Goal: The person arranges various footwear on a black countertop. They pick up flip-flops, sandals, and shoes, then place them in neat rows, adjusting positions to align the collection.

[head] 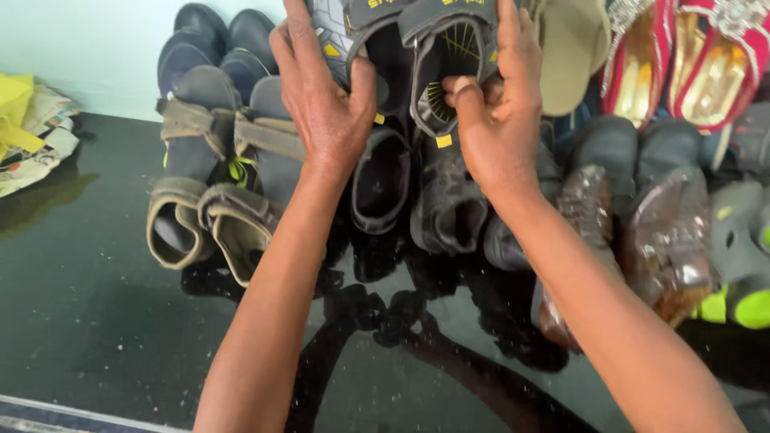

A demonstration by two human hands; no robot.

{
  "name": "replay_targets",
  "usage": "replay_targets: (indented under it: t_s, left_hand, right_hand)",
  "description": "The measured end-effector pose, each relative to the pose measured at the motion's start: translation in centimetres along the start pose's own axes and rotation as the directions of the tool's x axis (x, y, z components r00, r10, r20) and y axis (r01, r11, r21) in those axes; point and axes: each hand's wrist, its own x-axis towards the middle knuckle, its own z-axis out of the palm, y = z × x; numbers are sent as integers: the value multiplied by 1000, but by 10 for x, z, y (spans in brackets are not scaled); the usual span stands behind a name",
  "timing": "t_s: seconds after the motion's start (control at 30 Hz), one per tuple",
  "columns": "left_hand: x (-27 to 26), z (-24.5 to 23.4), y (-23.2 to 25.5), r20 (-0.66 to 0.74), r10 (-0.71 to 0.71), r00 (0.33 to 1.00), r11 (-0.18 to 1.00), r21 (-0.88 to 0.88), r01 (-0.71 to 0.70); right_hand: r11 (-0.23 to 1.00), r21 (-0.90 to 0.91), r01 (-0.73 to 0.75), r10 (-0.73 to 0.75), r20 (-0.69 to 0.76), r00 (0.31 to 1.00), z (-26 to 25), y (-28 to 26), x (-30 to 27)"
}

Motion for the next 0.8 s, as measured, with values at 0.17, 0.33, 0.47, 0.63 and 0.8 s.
replay_targets:
  t_s: [0.17,0.33,0.47,0.63,0.8]
  left_hand:
    - [29,5,-15,41,-46,998,999,9,46]
    - [66,10,-10,140,-217,966,976,-3,219]
    - [94,21,5,151,-253,956,967,41,250]
    - [126,22,44,137,-287,948,955,115,272]
    - [148,18,90,189,-405,895,904,231,361]
  right_hand:
    - [984,130,-118,122,-18,992,18,13,31]
    - [876,371,-309,323,26,946,11,12,73]
    - [820,364,-442,455,54,889,-3,4,108]
    - [781,394,-484,506,55,861,-26,-21,134]
    - [664,482,-572,604,106,790,-51,-46,149]
